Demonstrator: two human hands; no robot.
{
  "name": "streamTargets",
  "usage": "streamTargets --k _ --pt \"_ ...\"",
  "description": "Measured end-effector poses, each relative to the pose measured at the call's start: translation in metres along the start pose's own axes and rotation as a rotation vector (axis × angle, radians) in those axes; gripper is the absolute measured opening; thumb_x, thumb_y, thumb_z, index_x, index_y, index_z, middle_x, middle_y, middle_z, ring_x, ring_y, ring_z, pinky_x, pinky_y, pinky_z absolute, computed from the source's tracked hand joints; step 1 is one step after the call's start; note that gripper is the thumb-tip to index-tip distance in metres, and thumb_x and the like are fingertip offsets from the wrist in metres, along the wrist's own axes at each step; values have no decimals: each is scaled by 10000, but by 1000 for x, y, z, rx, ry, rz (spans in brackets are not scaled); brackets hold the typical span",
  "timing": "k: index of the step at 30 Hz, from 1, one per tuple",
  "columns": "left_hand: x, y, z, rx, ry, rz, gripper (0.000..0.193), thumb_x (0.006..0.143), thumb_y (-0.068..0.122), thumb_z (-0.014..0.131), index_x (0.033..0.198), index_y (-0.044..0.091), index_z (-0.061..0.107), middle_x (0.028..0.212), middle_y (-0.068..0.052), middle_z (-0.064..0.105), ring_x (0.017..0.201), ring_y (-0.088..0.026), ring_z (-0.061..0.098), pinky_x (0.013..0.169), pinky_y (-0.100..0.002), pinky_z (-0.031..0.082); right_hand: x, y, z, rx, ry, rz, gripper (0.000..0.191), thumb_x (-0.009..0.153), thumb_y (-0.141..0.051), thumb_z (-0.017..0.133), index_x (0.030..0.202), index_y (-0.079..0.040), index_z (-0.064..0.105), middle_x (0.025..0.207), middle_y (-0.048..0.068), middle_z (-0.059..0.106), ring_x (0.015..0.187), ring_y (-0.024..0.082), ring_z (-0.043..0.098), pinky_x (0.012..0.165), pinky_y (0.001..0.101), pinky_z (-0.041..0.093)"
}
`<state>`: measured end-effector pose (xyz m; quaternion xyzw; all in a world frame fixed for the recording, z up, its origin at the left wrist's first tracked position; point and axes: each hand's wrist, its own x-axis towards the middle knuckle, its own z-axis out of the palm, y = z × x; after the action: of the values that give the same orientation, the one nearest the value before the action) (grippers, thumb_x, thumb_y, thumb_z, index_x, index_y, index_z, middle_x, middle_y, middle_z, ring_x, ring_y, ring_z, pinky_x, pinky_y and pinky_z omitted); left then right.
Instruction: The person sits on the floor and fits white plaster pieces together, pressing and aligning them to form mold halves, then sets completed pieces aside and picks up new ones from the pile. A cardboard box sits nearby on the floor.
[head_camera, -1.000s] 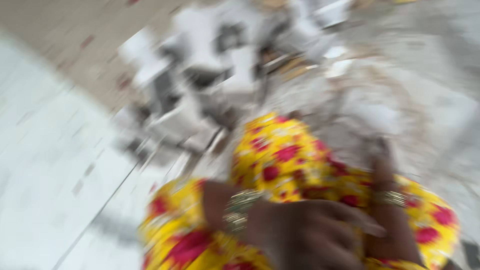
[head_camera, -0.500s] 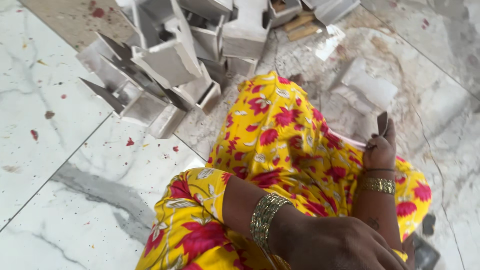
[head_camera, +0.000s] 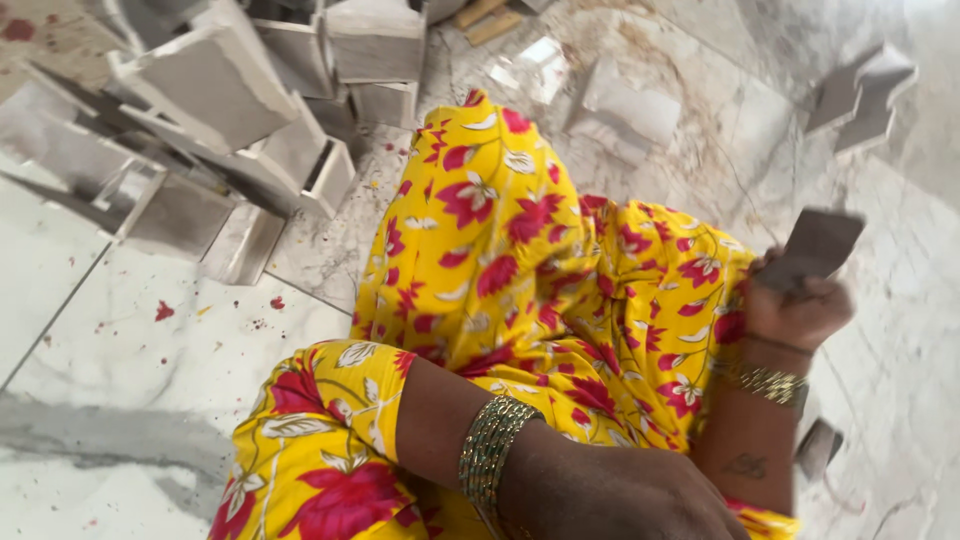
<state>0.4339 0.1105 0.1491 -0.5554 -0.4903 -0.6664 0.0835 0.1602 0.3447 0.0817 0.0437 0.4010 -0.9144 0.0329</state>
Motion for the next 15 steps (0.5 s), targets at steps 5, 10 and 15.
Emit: streamTargets --k 5,10,15 --pt "-10 19 -7 -125 -134 -193 200 1092 212 531 1106 16 569 1073 -132 671 1031 -265 665 898 -311 534 5 -34 40 -31 -244 -11 676 791 -105 543 1464 -61 499 1220 165 580 923 339 592 805 430 487" --pt "4 46 -55 7 -306 -332 241 1049 269 589 1164 60 632 1127 -84 716 1084 -250 680 966 -350 550 38 -1 70 -143 -480 95 800 861 -49 521 1649 -114 402 1587 133 507 975 250 627 737 287 497" --pt "15 35 -147 173 -597 -771 813 596 468 824 1310 125 643 1226 -133 679 1096 -347 660 876 -481 532 68 106 49 -633 -455 250 896 692 -20 459 1586 -53 498 1649 124 515 1357 209 562 725 209 414"
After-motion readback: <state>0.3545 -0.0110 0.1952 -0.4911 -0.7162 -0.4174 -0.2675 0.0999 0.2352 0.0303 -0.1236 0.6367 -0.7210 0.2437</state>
